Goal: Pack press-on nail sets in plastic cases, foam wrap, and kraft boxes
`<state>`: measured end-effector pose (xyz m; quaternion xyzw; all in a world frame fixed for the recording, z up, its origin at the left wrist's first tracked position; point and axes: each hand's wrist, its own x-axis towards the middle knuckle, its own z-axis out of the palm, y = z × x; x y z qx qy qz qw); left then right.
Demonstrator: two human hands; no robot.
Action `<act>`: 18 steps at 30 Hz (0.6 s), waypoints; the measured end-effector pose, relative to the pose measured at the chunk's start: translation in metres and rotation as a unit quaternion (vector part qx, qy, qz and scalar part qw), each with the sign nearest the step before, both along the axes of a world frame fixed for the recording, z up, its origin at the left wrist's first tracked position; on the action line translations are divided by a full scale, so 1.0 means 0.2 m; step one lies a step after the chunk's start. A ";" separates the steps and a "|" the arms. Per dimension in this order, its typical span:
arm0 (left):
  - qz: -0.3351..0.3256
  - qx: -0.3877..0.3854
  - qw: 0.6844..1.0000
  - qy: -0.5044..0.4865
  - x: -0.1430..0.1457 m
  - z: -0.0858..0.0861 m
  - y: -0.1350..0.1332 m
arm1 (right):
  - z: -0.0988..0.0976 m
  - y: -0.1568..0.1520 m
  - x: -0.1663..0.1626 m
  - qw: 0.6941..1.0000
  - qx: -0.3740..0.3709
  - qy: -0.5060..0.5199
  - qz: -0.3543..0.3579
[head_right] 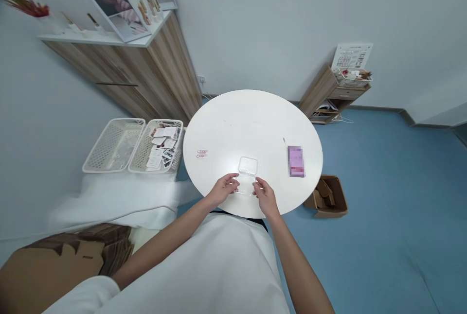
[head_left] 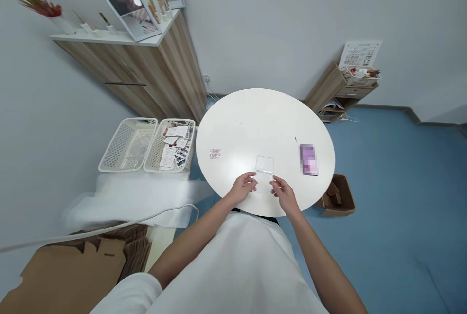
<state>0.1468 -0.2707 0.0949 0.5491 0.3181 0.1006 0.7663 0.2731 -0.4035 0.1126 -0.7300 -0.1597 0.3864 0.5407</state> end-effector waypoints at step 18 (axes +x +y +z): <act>-0.029 0.021 0.999 0.027 0.01 -0.05 -0.01 | -0.05 0.04 0.05 1.000 0.011 0.015 -0.021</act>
